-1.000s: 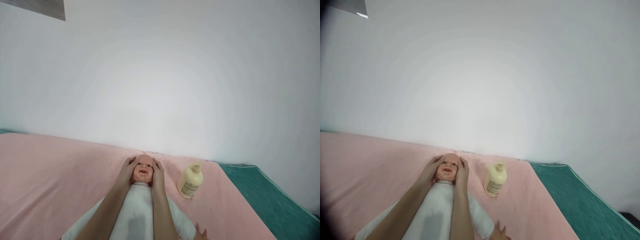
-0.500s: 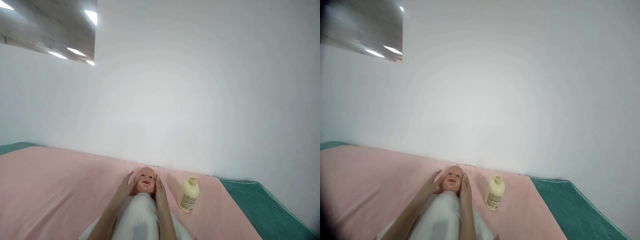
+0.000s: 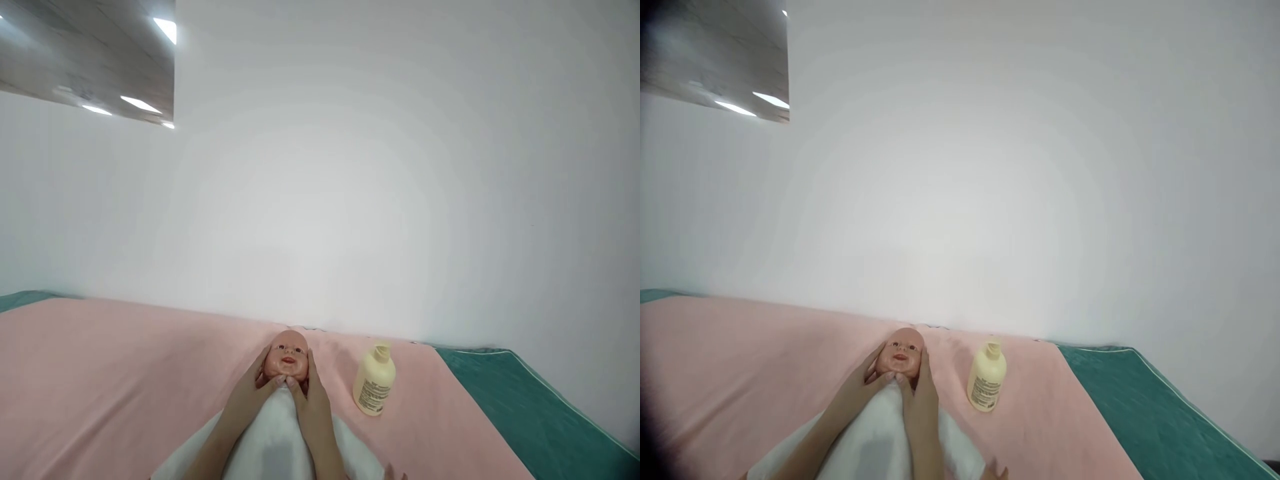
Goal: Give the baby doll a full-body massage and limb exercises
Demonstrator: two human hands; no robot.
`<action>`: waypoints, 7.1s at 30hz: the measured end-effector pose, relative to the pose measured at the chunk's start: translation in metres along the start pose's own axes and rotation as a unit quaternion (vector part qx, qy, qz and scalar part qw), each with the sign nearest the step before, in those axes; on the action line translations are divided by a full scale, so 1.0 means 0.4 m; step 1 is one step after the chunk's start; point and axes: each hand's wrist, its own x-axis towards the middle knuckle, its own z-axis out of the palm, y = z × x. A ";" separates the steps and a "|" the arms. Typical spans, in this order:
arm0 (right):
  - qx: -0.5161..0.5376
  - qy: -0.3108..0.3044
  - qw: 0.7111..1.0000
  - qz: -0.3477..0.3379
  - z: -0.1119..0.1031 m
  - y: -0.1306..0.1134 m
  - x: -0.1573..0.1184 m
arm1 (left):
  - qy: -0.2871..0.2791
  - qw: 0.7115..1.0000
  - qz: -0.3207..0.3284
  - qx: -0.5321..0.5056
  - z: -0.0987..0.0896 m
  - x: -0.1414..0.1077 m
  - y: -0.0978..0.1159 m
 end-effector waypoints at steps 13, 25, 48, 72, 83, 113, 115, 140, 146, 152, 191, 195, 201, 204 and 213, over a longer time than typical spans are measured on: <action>-0.028 -0.016 0.999 0.035 -0.009 -0.018 0.026 | -0.008 0.996 0.025 0.082 -0.010 0.020 0.009; -0.033 -0.096 0.994 0.028 -0.053 -0.014 0.026 | -0.025 0.973 0.055 0.224 -0.021 -0.004 0.054; -0.077 -0.023 0.997 0.003 -0.003 0.008 0.019 | -0.044 0.941 0.058 0.329 -0.015 -0.002 0.043; -0.103 -0.044 0.993 0.035 -0.004 -0.029 0.006 | -0.048 0.949 0.048 0.308 -0.005 -0.009 0.050; -0.106 -0.054 0.993 0.009 -0.016 -0.026 0.010 | -0.035 0.934 0.062 0.350 -0.016 -0.003 0.040; -0.077 -0.042 0.996 0.002 -0.015 -0.021 0.009 | -0.028 0.938 0.045 0.342 -0.016 -0.005 0.036; -0.087 -0.049 0.995 -0.002 -0.021 -0.028 0.007 | -0.031 0.934 0.043 0.352 -0.018 -0.004 0.035; -0.069 -0.036 0.997 0.018 -0.007 -0.033 0.004 | -0.051 0.956 0.049 0.283 -0.013 0.007 0.016; -0.077 -0.037 0.996 0.027 -0.008 -0.037 0.006 | -0.034 0.955 0.047 0.291 -0.021 0.015 0.004; -0.084 -0.057 0.994 0.026 -0.021 -0.044 0.011 | -0.037 0.934 0.054 0.350 -0.021 0.006 0.025; -0.058 -0.053 0.996 0.039 -0.028 -0.034 0.020 | -0.024 0.934 0.044 0.354 -0.020 0.005 0.016; -0.051 -0.041 0.997 0.050 -0.024 -0.041 0.017 | -0.021 0.942 0.034 0.334 -0.014 -0.002 0.032; -0.018 -0.045 0.998 0.048 -0.016 -0.047 0.005 | -0.012 0.945 0.010 0.326 -0.006 -0.006 0.045; -0.010 -0.043 0.998 0.045 -0.011 -0.034 0.006 | -0.016 0.948 0.020 0.317 -0.012 0.002 0.024; -0.054 -0.035 0.997 0.038 -0.006 -0.029 0.006 | -0.036 0.957 0.032 0.287 -0.025 0.016 -0.006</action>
